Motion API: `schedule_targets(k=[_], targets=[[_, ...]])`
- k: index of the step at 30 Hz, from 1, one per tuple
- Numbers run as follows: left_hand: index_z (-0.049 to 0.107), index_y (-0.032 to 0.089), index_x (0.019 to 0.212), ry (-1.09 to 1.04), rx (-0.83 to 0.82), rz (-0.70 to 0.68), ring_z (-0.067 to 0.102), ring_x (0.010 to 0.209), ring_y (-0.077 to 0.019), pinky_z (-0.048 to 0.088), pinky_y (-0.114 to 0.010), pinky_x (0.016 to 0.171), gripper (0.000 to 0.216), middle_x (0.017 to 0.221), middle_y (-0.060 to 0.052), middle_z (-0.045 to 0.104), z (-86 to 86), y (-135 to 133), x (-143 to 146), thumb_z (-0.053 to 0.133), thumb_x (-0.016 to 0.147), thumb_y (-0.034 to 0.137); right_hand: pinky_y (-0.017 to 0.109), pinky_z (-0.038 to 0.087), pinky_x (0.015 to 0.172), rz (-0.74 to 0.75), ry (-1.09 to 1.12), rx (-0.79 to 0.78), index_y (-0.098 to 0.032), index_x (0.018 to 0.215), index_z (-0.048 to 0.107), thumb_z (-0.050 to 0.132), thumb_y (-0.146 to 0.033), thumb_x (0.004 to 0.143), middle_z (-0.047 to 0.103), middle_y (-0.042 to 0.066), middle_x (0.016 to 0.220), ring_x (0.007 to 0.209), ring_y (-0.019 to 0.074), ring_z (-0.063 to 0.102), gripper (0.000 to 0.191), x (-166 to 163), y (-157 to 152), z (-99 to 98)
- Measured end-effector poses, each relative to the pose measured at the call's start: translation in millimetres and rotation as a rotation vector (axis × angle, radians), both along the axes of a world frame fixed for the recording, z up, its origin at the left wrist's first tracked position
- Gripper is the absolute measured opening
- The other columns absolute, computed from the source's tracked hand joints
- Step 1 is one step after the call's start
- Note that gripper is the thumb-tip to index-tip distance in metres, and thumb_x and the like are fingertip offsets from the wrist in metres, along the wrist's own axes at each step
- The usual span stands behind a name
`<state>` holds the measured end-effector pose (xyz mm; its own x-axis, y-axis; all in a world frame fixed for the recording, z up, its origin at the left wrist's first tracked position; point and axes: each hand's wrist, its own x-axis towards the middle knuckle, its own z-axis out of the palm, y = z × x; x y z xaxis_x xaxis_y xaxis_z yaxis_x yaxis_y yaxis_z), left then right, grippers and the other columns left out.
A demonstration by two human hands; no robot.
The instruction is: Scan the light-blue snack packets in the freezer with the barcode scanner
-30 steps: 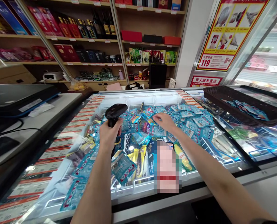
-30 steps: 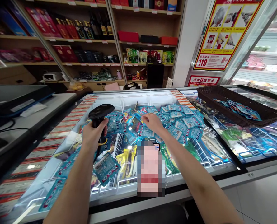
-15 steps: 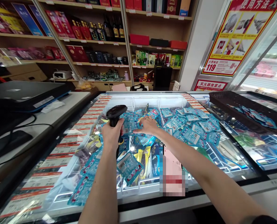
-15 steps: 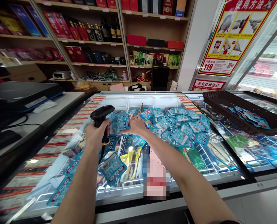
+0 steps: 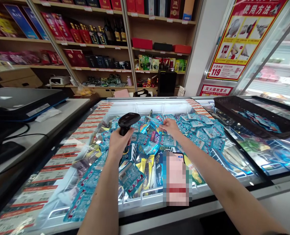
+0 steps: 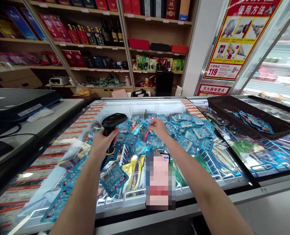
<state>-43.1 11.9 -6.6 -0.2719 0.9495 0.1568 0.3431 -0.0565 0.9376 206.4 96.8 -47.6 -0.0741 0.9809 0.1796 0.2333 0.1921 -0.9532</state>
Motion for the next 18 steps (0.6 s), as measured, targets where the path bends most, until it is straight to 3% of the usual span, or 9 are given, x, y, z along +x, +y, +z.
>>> schedule_targets(k=[4,10,14,18], targets=[[0.058,0.018,0.07,0.011,-0.06,-0.159,0.047,0.041,-0.0126,0.035,-0.025,0.044,0.035,0.048,0.0,0.054,5.5,-4,14,0.068,0.073,0.052,0.029,0.048,0.052,-0.015,0.214,-0.02,-0.026,0.079,0.046,0.072,-0.045,0.071,0.067,-0.002,0.061,0.052,0.0177,0.061,0.033,34,-21,2.1],[0.057,0.018,0.068,0.099,-0.131,-0.387,0.045,0.042,-0.0121,0.033,-0.024,0.046,0.036,0.045,0.001,0.052,10.2,-11,31,0.068,0.074,0.052,0.026,0.048,0.053,-0.142,0.267,0.065,-0.023,0.084,0.05,0.068,-0.051,0.077,0.067,-0.001,0.064,0.055,0.014,0.059,0.034,69,-41,4.6],[0.059,0.018,0.074,0.152,-0.142,-0.439,0.045,0.043,-0.0121,0.033,-0.024,0.047,0.037,0.046,0.002,0.052,8.0,-12,38,0.068,0.075,0.054,0.025,0.052,0.054,-0.221,0.232,0.153,-0.022,0.084,0.055,0.069,-0.049,0.076,0.061,-0.002,0.073,0.062,0.0135,0.058,0.031,73,-38,7.3],[0.056,0.018,0.072,0.163,-0.188,-0.443,0.044,0.042,-0.0122,0.031,-0.025,0.045,0.039,0.046,0.002,0.051,7.9,-13,42,0.068,0.074,0.055,0.033,0.06,0.067,-0.256,0.349,0.115,-0.024,0.086,0.051,0.069,-0.048,0.074,0.06,-0.004,0.071,0.065,0.016,0.065,0.033,75,-33,2.3]])
